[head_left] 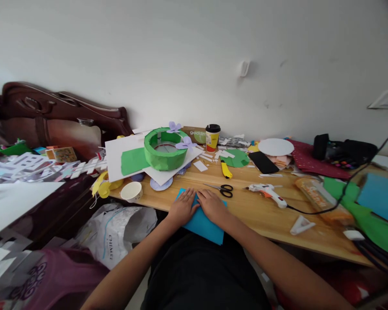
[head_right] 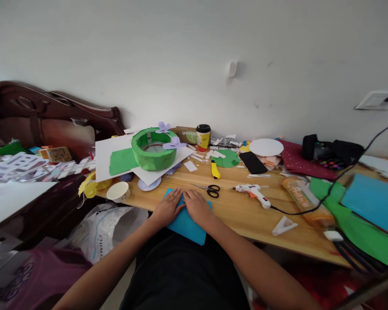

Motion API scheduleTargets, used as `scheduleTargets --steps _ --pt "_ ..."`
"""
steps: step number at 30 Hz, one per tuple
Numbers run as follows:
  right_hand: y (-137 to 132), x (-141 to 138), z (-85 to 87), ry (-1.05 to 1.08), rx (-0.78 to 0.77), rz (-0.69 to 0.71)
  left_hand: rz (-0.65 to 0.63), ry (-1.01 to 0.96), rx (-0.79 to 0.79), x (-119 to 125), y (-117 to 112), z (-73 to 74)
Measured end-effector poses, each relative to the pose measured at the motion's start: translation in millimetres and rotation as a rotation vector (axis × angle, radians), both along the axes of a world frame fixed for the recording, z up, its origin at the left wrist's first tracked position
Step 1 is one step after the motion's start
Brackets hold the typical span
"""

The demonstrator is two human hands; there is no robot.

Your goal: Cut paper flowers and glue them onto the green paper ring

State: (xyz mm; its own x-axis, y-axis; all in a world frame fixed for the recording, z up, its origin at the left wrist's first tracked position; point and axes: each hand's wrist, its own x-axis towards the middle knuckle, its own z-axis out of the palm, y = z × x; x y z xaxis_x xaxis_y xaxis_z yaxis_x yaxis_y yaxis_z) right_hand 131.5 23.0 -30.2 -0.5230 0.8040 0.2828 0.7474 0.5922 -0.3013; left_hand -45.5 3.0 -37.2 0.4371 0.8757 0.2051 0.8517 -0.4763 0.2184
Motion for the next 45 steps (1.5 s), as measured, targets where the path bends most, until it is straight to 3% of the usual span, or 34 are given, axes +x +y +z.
scheduleTargets --steps 7,14,17,20,23,26,32,36,40,43,45 --pt "-16 38 -14.3 -0.036 -0.014 0.016 -0.003 0.005 -0.055 -6 -1 8.4" --pt "-44 83 -8.9 -0.127 0.018 -0.156 0.041 0.055 -0.175 -9 -6 20.9" --pt "-44 71 1.8 -0.114 0.096 -0.142 0.06 0.117 -0.231 -4 -7 27.6" --pt "-35 36 8.4 -0.109 0.1 -0.067 0.066 0.176 -0.274 -1 -5 33.7" --pt "-28 1 4.2 -0.151 0.005 -0.075 0.074 0.219 -0.295 0 -2 38.3" --pt "-28 -9 -4.0 -0.158 -0.023 -0.117 0.099 0.248 -0.291 0 0 40.4" --pt "-56 51 -4.7 -0.17 -0.093 -0.207 0.148 0.292 -0.261 0 -1 39.4" --pt "-69 84 11.8 -0.186 -0.159 -0.201 0.133 0.286 -0.251 -3 -4 38.5" --pt "-41 86 47.9 -0.209 -0.228 -0.301 0.053 0.303 -0.194 -7 -1 39.3" --pt "0 82 69.3 -0.297 -0.158 -0.384 -0.115 0.318 -0.195 -10 14 42.6" --pt "24 77 72.1 -0.351 -0.186 -0.391 -0.262 0.316 -0.225 -12 31 46.2"
